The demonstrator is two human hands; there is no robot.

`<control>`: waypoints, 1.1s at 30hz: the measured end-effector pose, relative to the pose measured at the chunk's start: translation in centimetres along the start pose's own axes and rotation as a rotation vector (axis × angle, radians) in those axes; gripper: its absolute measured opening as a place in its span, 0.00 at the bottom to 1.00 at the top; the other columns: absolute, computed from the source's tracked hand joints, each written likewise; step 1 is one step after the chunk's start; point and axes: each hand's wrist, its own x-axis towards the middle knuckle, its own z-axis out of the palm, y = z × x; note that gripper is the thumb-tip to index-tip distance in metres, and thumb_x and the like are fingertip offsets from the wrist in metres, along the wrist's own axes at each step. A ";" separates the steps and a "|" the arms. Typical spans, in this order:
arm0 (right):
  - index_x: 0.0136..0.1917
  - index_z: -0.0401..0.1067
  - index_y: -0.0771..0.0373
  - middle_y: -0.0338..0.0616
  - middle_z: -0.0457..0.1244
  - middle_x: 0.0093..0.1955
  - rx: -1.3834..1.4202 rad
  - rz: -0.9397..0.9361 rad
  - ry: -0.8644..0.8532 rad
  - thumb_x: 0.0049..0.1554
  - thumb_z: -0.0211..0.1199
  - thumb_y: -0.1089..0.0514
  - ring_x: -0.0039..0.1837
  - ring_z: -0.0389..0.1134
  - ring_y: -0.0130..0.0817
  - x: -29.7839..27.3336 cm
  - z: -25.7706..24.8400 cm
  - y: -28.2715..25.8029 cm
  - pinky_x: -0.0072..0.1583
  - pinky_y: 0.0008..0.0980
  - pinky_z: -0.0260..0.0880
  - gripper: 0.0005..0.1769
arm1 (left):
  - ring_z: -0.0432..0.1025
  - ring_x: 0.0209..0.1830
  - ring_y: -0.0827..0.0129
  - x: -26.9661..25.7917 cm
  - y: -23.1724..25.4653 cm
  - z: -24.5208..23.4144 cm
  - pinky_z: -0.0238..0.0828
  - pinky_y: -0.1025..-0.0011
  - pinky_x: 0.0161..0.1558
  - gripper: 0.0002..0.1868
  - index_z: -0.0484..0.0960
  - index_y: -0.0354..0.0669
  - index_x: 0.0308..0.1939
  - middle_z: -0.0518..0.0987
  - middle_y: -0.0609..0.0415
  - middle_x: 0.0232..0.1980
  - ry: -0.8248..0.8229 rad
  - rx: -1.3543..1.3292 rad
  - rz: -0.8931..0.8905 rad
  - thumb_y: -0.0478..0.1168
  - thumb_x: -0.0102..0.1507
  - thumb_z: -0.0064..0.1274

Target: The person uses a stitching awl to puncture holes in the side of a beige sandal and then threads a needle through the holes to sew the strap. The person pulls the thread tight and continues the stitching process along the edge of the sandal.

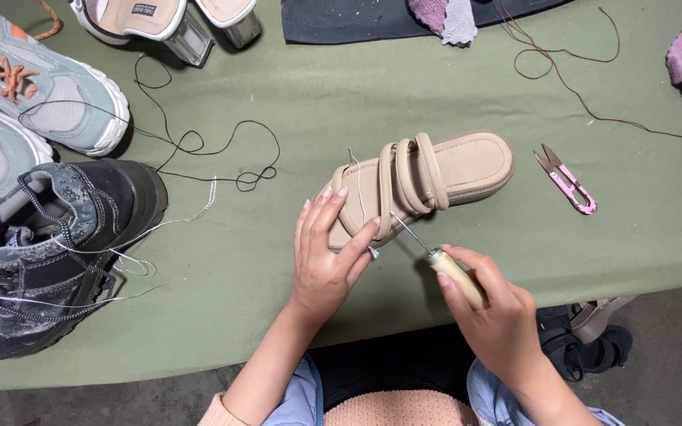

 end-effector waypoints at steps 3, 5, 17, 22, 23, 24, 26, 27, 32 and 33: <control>0.64 0.73 0.49 0.28 0.65 0.37 -0.030 0.092 0.012 0.62 0.63 0.52 0.31 0.52 0.23 -1.4 -0.1 1.3 0.38 0.21 0.61 0.17 | 0.62 0.74 0.31 1.0 0.4 -0.4 0.64 0.34 0.73 0.21 0.78 0.38 0.58 0.63 0.32 0.71 0.047 -0.128 -0.004 0.30 0.62 0.66; 0.63 0.73 0.48 0.27 0.68 0.47 -0.032 0.064 -0.029 0.61 0.64 0.53 0.32 0.60 0.21 -1.8 -0.3 1.7 0.38 0.21 0.65 0.16 | 0.64 0.72 0.34 0.7 0.2 -0.2 0.68 0.36 0.72 0.25 0.77 0.37 0.58 0.63 0.29 0.71 0.054 -0.083 -0.006 0.33 0.59 0.70; 0.59 0.77 0.60 0.36 0.73 0.56 0.032 -0.194 -0.112 0.58 0.65 0.58 0.52 0.76 0.23 1.4 -3.6 -1.5 0.55 0.24 0.76 0.15 | 0.75 0.61 0.43 2.9 0.4 -1.6 0.79 0.45 0.64 0.28 0.75 0.33 0.59 0.74 0.30 0.60 0.191 0.040 0.062 0.47 0.64 0.68; 0.60 0.77 0.57 0.34 0.73 0.54 -0.079 -0.268 -0.104 0.58 0.66 0.59 0.50 0.74 0.22 4.9 -6.6 -2.8 0.54 0.25 0.73 0.15 | 0.79 0.50 0.53 4.8 0.9 -2.7 0.82 0.60 0.48 0.31 0.75 0.33 0.56 0.77 0.38 0.52 0.268 0.076 0.050 0.50 0.62 0.73; 0.60 0.77 0.54 0.31 0.72 0.51 -0.134 -0.293 -0.108 0.59 0.66 0.58 0.44 0.71 0.22 5.5 -7.1 -2.9 0.49 0.26 0.71 0.14 | 0.80 0.48 0.54 4.9 0.9 -2.6 0.82 0.61 0.46 0.31 0.76 0.34 0.57 0.78 0.41 0.51 0.282 0.086 0.045 0.51 0.62 0.73; 0.60 0.77 0.52 0.28 0.72 0.48 -0.190 -0.317 -0.111 0.60 0.65 0.57 0.39 0.68 0.22 6.2 -7.5 -3.0 0.45 0.27 0.69 0.14 | 0.81 0.47 0.54 4.9 0.8 -2.4 0.83 0.61 0.45 0.32 0.76 0.35 0.57 0.78 0.43 0.49 0.297 0.096 0.041 0.52 0.61 0.73; 0.59 0.78 0.50 0.26 0.69 0.42 -0.248 -0.362 -0.117 0.60 0.65 0.56 0.36 0.66 0.22 7.3 -7.9 -3.4 0.41 0.27 0.67 0.13 | 0.80 0.48 0.52 5.7 1.2 -2.8 0.81 0.60 0.47 0.29 0.74 0.33 0.55 0.79 0.42 0.50 0.296 0.073 0.047 0.52 0.64 0.68; 0.58 0.78 0.48 0.23 0.66 0.36 -0.301 -0.405 -0.125 0.60 0.66 0.54 0.34 0.63 0.22 7.8 -8.1 -3.6 0.38 0.28 0.65 0.12 | 0.79 0.48 0.50 6.0 1.3 -3.0 0.80 0.59 0.48 0.27 0.73 0.30 0.54 0.79 0.41 0.50 0.290 0.052 0.053 0.51 0.66 0.63; 0.56 0.78 0.46 0.27 0.62 0.32 -0.325 -0.441 -0.184 0.59 0.66 0.53 0.31 0.63 0.26 9.8 -8.3 -4.3 0.35 0.31 0.65 0.11 | 0.78 0.48 0.48 5.4 -0.2 -1.9 0.78 0.54 0.54 0.27 0.73 0.32 0.56 0.79 0.41 0.48 0.191 0.043 0.053 0.53 0.68 0.57; 0.57 0.78 0.45 0.27 0.64 0.32 -0.299 -0.414 -0.222 0.58 0.66 0.53 0.32 0.65 0.27 9.9 -8.2 -4.3 0.35 0.32 0.66 0.12 | 0.79 0.50 0.48 5.1 -0.4 -1.6 0.79 0.54 0.58 0.29 0.76 0.34 0.58 0.81 0.43 0.48 0.163 0.074 0.056 0.58 0.69 0.52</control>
